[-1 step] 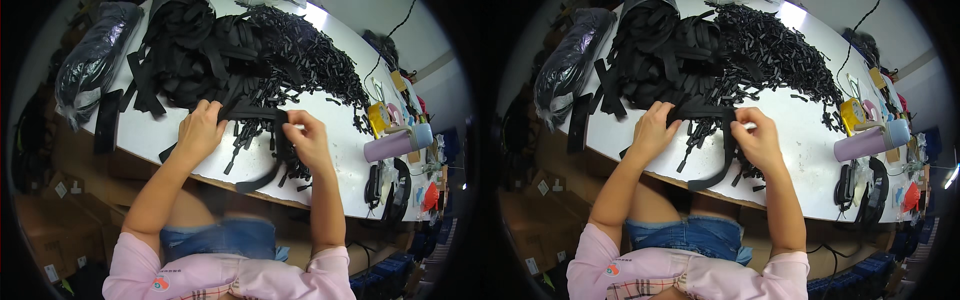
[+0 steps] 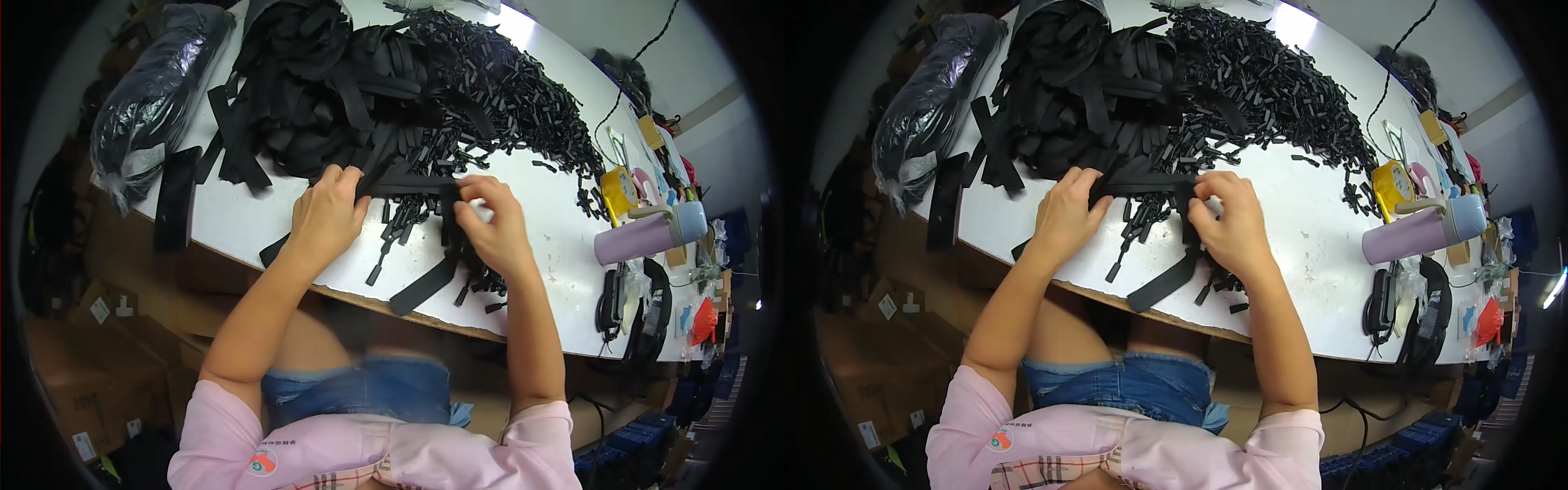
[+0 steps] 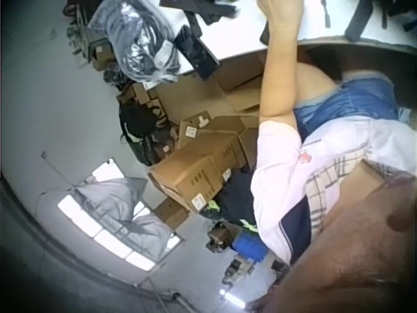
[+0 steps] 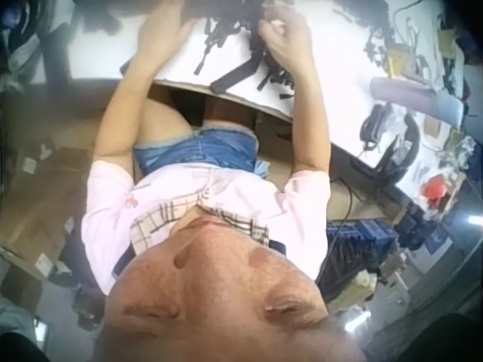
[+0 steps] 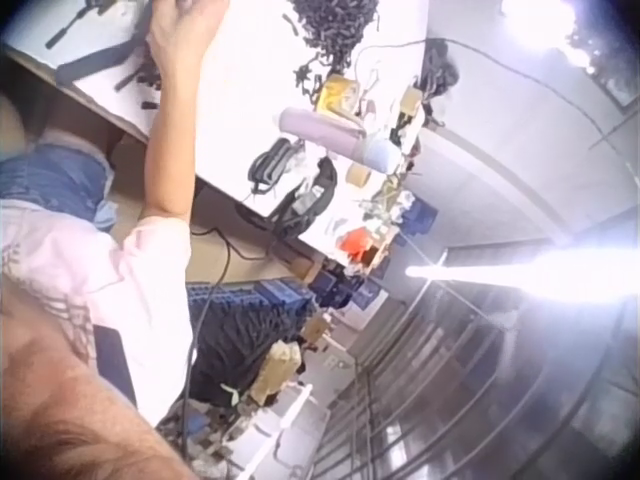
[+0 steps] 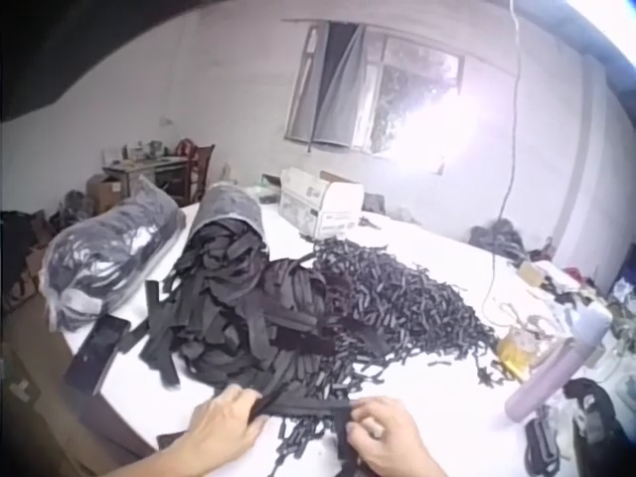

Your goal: Assembling plastic buckles onto black fabric straps at a workbench.

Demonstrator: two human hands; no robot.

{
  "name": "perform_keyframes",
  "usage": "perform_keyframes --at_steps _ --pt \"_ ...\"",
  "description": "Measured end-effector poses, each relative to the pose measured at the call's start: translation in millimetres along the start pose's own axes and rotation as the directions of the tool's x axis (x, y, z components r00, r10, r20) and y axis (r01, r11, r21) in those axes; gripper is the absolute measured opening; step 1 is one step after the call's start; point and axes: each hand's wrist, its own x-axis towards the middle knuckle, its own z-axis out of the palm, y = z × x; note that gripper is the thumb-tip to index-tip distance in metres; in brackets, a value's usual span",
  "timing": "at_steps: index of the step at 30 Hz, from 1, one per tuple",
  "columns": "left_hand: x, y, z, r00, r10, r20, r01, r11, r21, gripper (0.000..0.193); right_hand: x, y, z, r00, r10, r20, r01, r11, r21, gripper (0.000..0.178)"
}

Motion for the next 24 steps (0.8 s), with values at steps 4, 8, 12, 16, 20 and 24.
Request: perform_keyframes --at_steps 4,8,12,16,20,24 --pt "-0.4 -1.6 0.1 1.000 0.017 -0.002 -0.017 0.999 -0.043 0.026 9.9 6.0 14.9 0.992 -0.117 0.052 0.128 0.918 -0.376 0.010" --pt "-4.0 -8.6 1.4 0.991 0.065 -0.121 -0.081 0.988 -0.134 0.022 16.5 1.1 13.4 0.991 -0.040 0.130 0.101 0.860 -0.500 0.010" --pt "-10.6 -7.7 -13.6 0.990 0.036 -0.138 -0.062 0.980 -0.188 0.022 16.3 5.2 -0.8 0.994 -0.105 0.012 0.099 0.888 -0.449 0.008" --pt "-16.7 -17.6 -23.4 0.980 -0.131 -0.149 0.033 0.847 -0.531 0.027 22.8 1.0 -19.4 0.973 -0.217 -0.083 0.179 0.928 -0.327 0.004" --pt "-16.2 -11.2 -41.0 0.921 -0.247 -0.302 -0.043 0.706 -0.707 0.019 8.2 -47.4 -38.4 0.960 -0.265 -0.088 0.258 0.962 -0.087 0.008" --pt "-8.1 20.7 -22.6 0.876 0.062 -0.478 -0.406 0.631 -0.661 0.019 -6.5 -90.4 -37.2 0.908 -0.391 0.148 0.383 0.920 0.077 0.013"
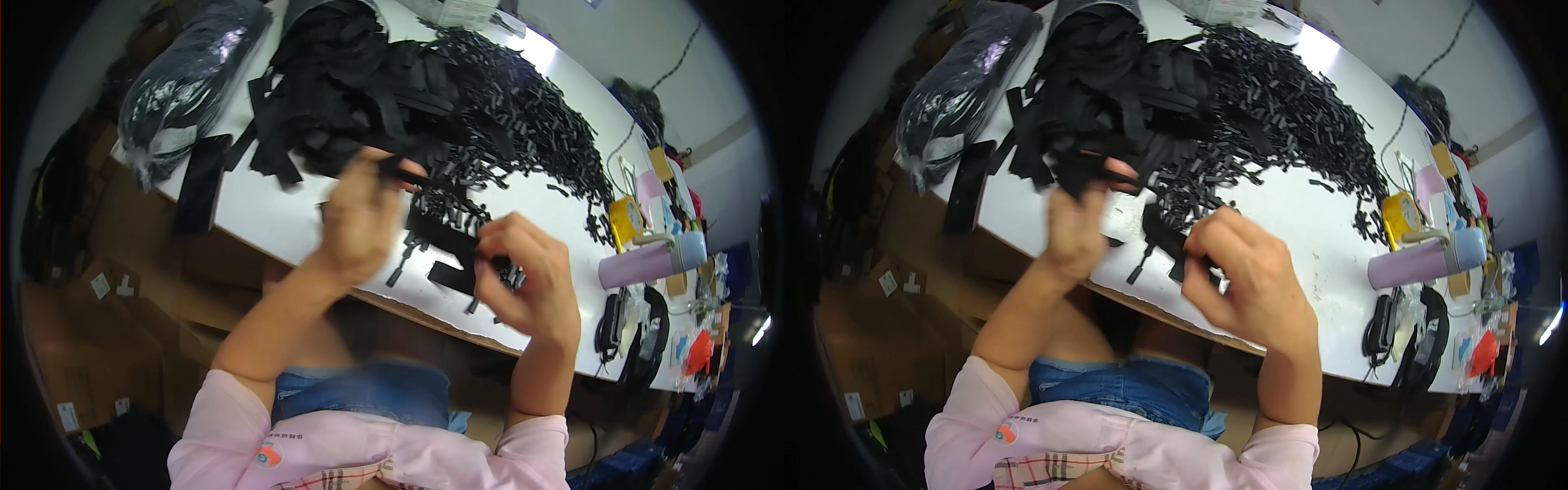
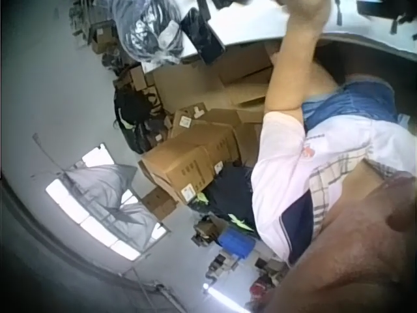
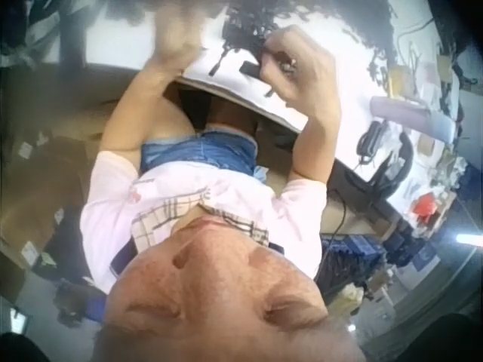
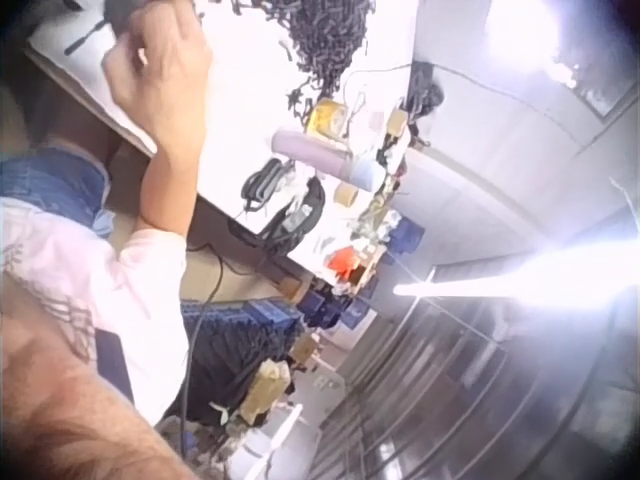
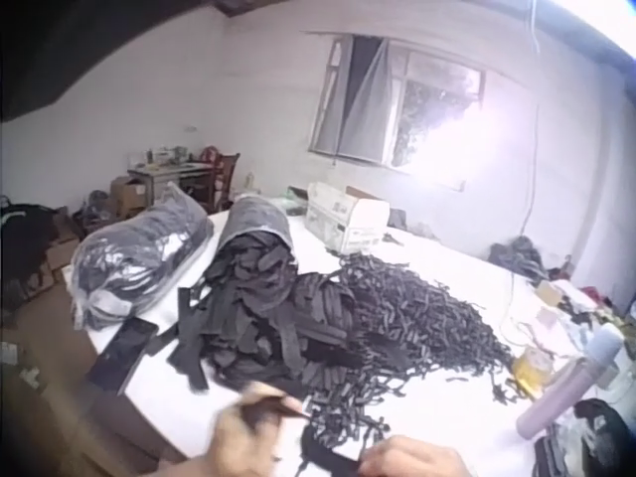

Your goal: Assembling plastic buckles onto black fabric straps at a workbench.

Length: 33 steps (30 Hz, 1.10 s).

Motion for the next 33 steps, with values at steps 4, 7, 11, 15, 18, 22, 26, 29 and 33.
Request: perform_keyframes --at_steps 4,7,11,15,18,22,26,29,33 --pt "-12.3 29.2 17.4 0.893 -0.317 0.321 0.392 0.896 -0.206 0.019 -4.0 -3.8 7.9 0.996 0.028 -0.088 -0.006 0.971 0.238 0.014" --pt "-18.2 40.6 2.7 0.666 -0.531 0.525 0.735 0.586 -0.340 0.025 -5.5 6.3 20.9 0.986 0.071 -0.151 -0.027 0.961 0.275 0.013" --pt "-36.0 38.3 -6.1 0.703 -0.502 0.503 0.705 0.583 -0.403 0.030 -2.7 7.2 45.1 0.961 0.235 -0.142 -0.141 0.866 0.480 0.008" --pt "-45.3 19.5 -28.0 0.718 -0.642 0.267 0.636 0.451 -0.626 0.037 1.9 5.0 57.3 0.900 0.435 -0.036 -0.182 0.449 0.875 0.005" --pt "-52.5 17.6 -30.4 0.829 -0.528 0.182 0.509 0.580 -0.636 0.037 9.5 1.2 82.6 0.931 0.355 0.083 -0.270 0.517 0.813 0.007" --pt "-53.3 25.4 -49.2 0.786 -0.546 0.289 0.611 0.617 -0.496 0.026 44.7 3.4 112.4 0.959 0.271 0.083 -0.257 0.705 0.661 0.008" --pt "-64.1 6.9 -91.0 0.815 -0.577 0.061 0.444 0.552 -0.706 0.033 92.4 0.2 133.7 0.981 -0.179 -0.074 0.165 0.973 -0.159 0.026" --pt "-55.6 19.6 -101.0 0.681 -0.721 -0.131 0.431 0.539 -0.723 0.029 123.2 8.1 169.9 0.913 -0.371 0.168 0.378 0.620 -0.688 0.042" --pt "-51.7 29.5 -111.9 0.525 -0.801 -0.289 0.436 0.545 -0.716 0.027 168.5 21.4 216.3 0.880 -0.301 0.368 0.473 0.480 -0.739 0.047"
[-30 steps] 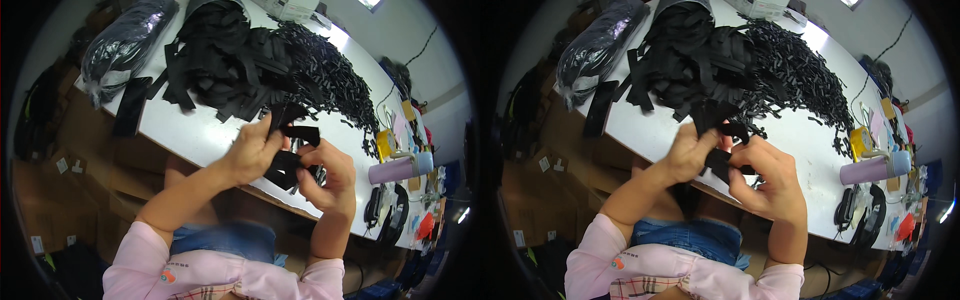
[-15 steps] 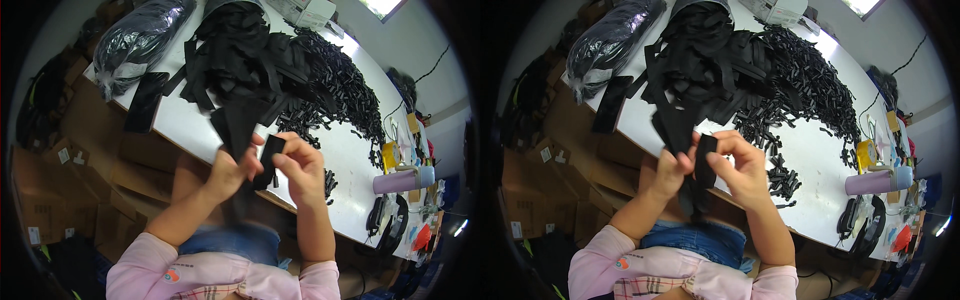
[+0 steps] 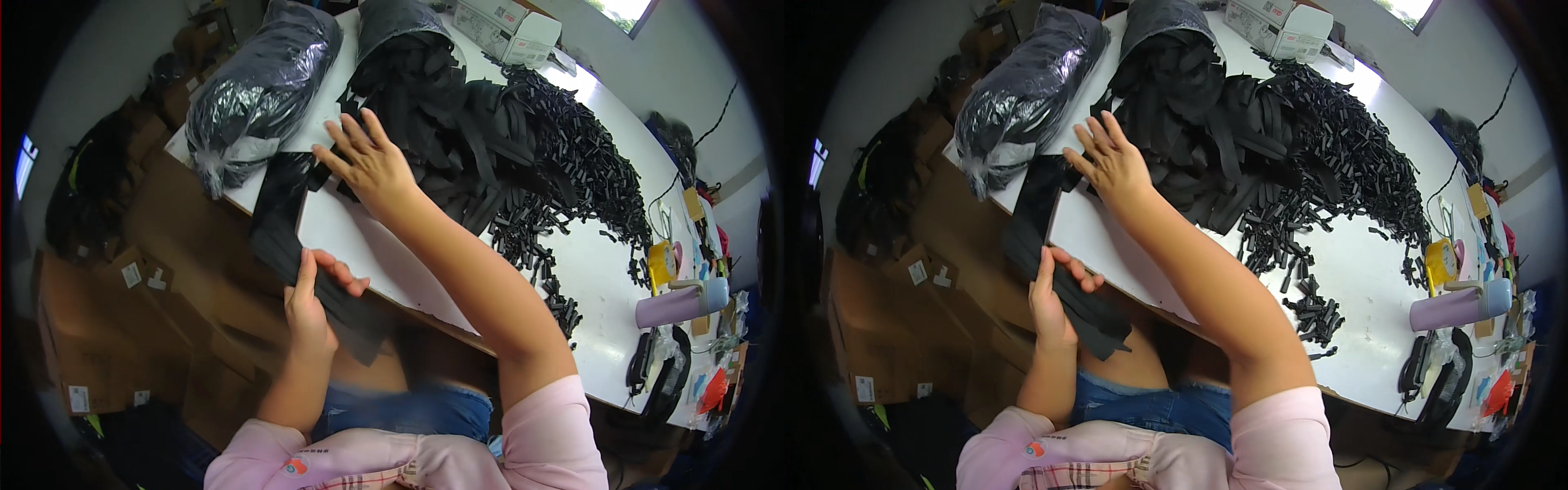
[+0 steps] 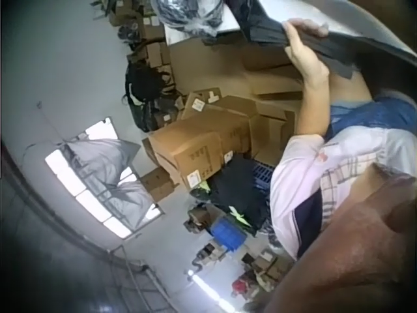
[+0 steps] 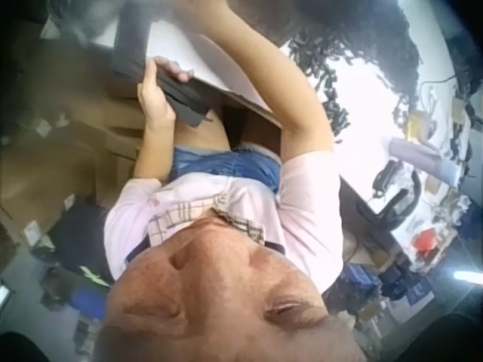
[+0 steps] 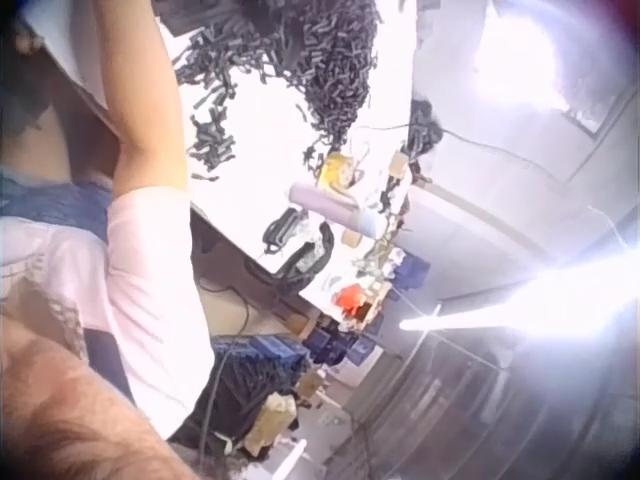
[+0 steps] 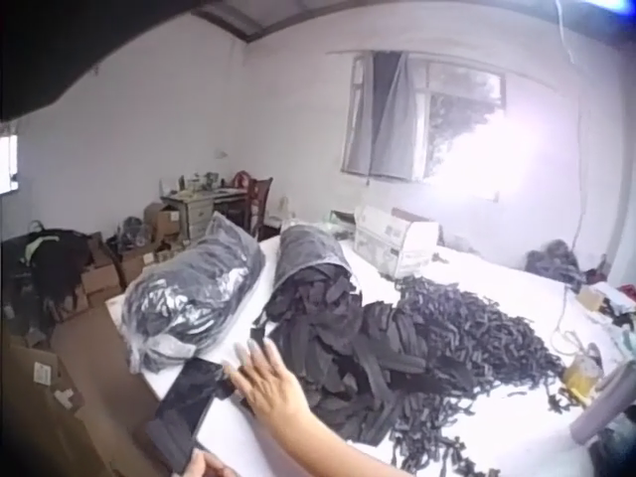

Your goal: Assembling plastic buckles onto black fabric straps at a workbench.

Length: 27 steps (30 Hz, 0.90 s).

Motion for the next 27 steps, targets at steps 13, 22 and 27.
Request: perform_keyframes --at_steps 13,22,27 --pt "39.1 12.7 9.2 0.954 0.296 0.051 -0.298 0.954 0.043 0.021 -24.9 43.1 9.0 0.968 0.245 0.048 -0.225 0.775 0.591 0.015" --pt "89.3 -24.2 114.7 0.546 0.530 0.649 -0.817 0.510 0.270 0.031 -66.9 75.0 -46.8 0.630 0.636 0.445 0.096 -0.633 0.768 0.007" --pt "103.0 -59.9 134.8 0.255 0.485 0.836 -0.967 0.124 0.223 0.057 -88.8 79.8 -57.4 0.571 0.645 0.507 0.434 -0.762 0.480 0.013"
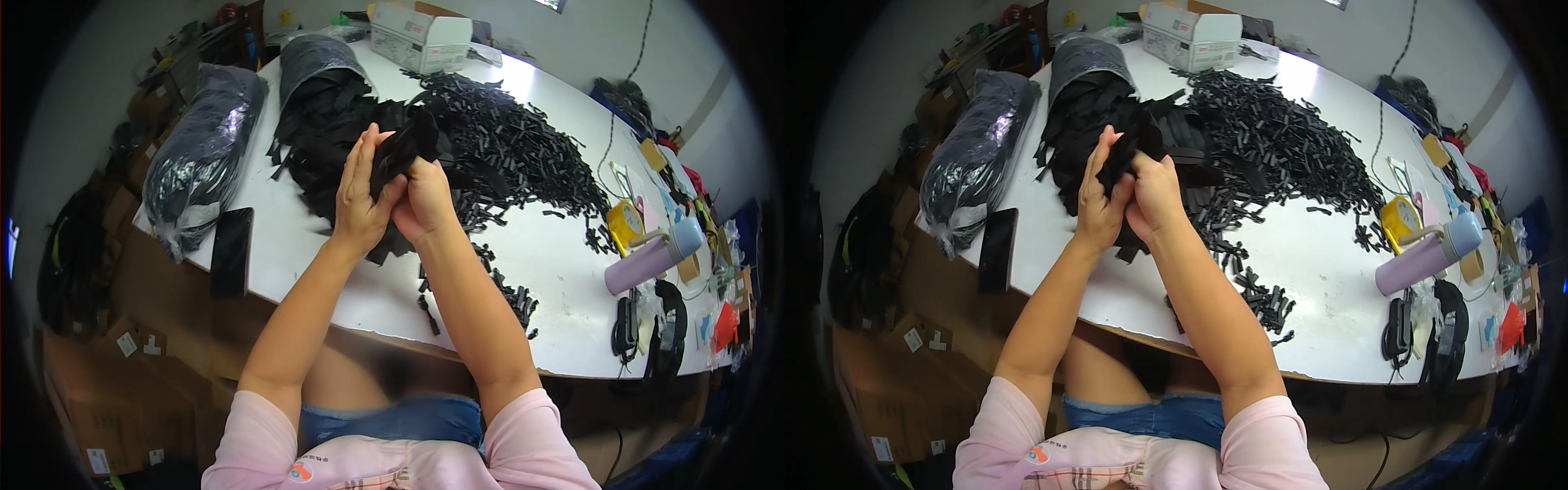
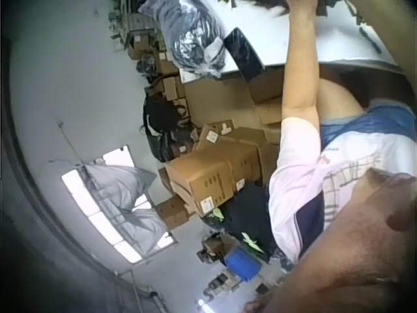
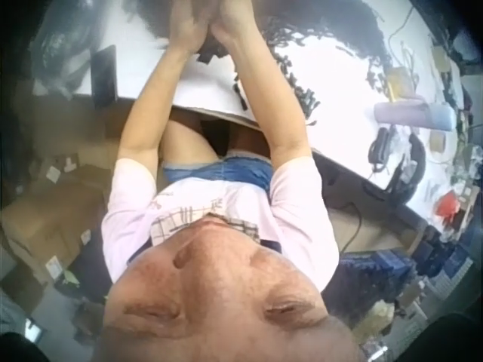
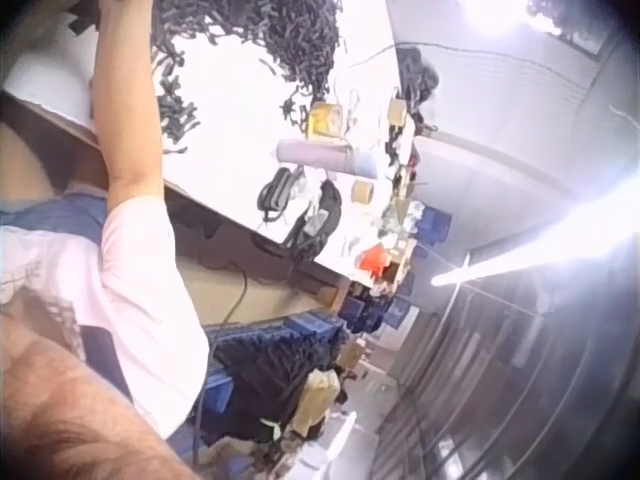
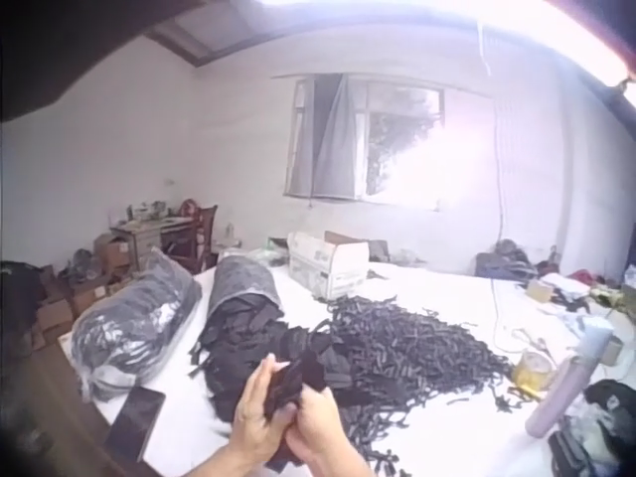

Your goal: Assembling plastic buckles onto black fabric straps at a workbench.

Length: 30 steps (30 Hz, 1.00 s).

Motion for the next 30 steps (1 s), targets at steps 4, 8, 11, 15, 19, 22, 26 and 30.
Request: perform_keyframes --at_steps 4,8,11,15,19,22,26,30 --pt "-10.2 8.6 6.0 0.991 -0.054 0.124 0.090 0.946 -0.311 0.093 -10.9 -14.7 -17.3 0.990 0.078 0.115 -0.080 0.997 0.009 0.025" --pt "-14.6 13.5 5.5 0.968 -0.049 0.244 0.083 0.988 -0.131 0.097 -20.2 -22.2 -29.7 0.992 0.083 0.097 -0.083 0.997 -0.003 0.023" --pt "-14.3 23.7 7.6 0.961 0.194 0.195 -0.211 0.975 0.067 0.092 -31.3 -29.9 -34.7 0.996 0.056 0.073 -0.048 0.992 -0.116 0.022" --pt "-19.7 26.6 15.1 0.971 0.109 0.212 -0.162 0.954 0.251 0.088 -37.6 -41.3 -38.9 0.986 -0.158 0.055 0.167 0.926 -0.340 0.028" --pt "-14.4 36.3 4.2 0.943 0.108 0.314 -0.219 0.914 0.342 0.079 -49.2 -68.1 -39.0 0.901 -0.424 0.089 0.387 0.695 -0.606 0.035" --pt "-9.9 29.9 -5.1 0.964 0.131 0.233 -0.212 0.906 0.367 0.061 -68.3 -111.5 -31.6 0.724 -0.689 -0.024 0.558 0.606 -0.567 0.037" --pt "14.7 43.6 -20.1 0.954 -0.132 -0.268 0.146 0.989 0.034 0.014 -90.3 -136.8 -30.5 0.683 -0.729 -0.033 0.625 0.608 -0.490 0.033" --pt "34.1 105.8 -5.5 0.892 -0.319 -0.321 0.160 0.886 -0.434 0.013 -87.7 -112.0 -15.8 0.646 -0.763 0.017 0.627 0.518 -0.582 0.028"
